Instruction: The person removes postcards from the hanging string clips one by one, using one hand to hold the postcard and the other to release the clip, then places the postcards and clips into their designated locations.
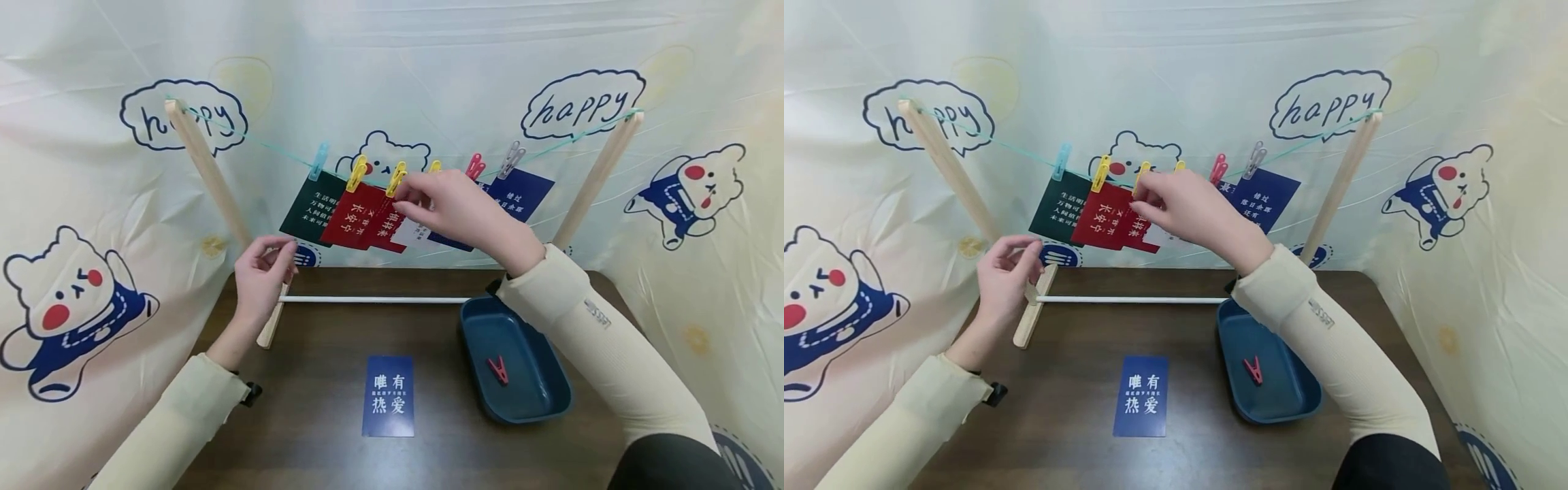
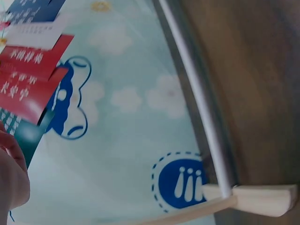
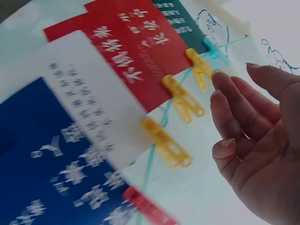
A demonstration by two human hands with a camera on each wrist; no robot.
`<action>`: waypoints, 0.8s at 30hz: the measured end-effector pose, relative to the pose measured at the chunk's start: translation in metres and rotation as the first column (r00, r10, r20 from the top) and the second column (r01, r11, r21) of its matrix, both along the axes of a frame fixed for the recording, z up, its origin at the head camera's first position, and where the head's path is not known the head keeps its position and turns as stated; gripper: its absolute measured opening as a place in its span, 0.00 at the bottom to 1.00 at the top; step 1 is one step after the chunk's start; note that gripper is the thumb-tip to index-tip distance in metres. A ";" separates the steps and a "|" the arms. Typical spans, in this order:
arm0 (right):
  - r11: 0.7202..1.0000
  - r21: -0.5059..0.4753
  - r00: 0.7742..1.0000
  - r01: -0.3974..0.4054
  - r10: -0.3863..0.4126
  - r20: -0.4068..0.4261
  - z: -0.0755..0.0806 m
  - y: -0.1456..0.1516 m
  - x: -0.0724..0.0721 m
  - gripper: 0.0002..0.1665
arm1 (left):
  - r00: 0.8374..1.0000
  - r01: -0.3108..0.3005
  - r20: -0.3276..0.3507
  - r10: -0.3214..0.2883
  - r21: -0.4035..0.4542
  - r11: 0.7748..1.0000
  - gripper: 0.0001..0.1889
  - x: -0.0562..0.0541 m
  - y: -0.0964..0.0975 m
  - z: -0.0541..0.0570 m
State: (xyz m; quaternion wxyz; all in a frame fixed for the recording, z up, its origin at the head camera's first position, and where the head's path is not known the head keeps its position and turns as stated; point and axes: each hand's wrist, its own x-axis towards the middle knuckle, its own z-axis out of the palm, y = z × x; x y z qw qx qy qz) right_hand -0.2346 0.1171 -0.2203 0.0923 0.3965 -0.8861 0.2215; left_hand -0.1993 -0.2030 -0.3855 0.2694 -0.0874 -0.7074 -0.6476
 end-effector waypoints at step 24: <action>0.965 0.225 0.989 0.138 -0.147 0.026 0.038 -0.095 -0.057 0.38 | 0.984 -0.011 0.173 0.044 -0.186 0.983 0.22 -0.045 -0.022 0.031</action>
